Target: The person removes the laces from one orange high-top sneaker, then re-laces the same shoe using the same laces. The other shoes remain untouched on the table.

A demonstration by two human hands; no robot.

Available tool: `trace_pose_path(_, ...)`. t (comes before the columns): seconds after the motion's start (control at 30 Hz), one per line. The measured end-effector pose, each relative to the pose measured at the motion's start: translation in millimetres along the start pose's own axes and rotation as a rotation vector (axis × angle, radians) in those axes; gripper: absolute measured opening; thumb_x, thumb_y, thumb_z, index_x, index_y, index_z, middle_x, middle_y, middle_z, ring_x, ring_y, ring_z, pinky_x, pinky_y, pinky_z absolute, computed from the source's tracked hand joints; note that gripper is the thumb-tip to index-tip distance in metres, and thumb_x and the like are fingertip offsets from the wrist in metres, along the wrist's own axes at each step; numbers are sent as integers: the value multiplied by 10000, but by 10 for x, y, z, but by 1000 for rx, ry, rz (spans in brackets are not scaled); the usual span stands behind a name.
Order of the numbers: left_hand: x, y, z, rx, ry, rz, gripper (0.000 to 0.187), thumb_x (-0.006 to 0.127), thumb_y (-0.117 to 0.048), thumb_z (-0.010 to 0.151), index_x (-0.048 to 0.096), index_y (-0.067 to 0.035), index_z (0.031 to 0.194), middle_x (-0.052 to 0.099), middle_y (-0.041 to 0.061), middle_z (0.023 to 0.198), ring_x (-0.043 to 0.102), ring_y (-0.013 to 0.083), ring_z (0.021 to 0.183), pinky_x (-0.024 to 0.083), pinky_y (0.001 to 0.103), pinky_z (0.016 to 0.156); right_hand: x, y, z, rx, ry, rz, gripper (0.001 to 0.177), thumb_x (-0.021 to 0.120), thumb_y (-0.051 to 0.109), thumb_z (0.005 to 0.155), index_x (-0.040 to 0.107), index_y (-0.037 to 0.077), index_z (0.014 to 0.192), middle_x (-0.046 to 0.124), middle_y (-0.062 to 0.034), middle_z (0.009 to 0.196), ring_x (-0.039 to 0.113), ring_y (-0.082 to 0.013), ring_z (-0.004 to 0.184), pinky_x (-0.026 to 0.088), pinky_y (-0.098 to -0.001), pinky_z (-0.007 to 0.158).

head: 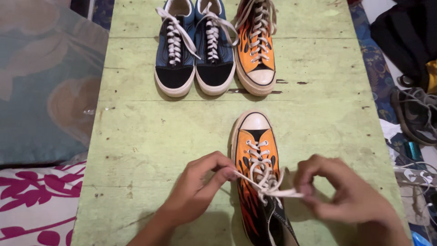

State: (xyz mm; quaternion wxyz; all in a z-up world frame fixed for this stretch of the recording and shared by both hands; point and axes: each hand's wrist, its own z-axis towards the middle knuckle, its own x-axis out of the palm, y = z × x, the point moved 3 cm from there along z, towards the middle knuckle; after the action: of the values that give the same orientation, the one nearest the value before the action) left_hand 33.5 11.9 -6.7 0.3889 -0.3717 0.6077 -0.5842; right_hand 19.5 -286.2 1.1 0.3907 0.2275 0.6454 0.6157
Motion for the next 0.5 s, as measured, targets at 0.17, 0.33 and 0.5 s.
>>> trace_pose_path(0.17,-86,-37,-115,180,-4,55,145,629,-128,1018,675,-4,960,700,70,905,677,151,855,547,298,813,-376,-197,-116,-176,-74,517,200,666,-11,784,584,86,939,549,-33,755,508,-141,678,404,-317,581)
trace_pose_path(0.33,-192,58,-166,233,-72,-71,143,567,-106,1055,626,14,1003,650,84,909,633,179,848,528,306,812,-724,-252,-288,-395,-60,776,114,676,100,907,573,105,956,515,-29,757,481,-147,666,396,-324,623)
trace_pose_path(0.5,-354,174,-106,370,-201,-358,210,439,-188,1141,535,-29,1043,651,100,887,657,196,834,595,350,798,-1148,-365,-519,-473,-295,912,70,665,74,974,600,100,969,589,-26,819,543,-126,699,454,-300,671)
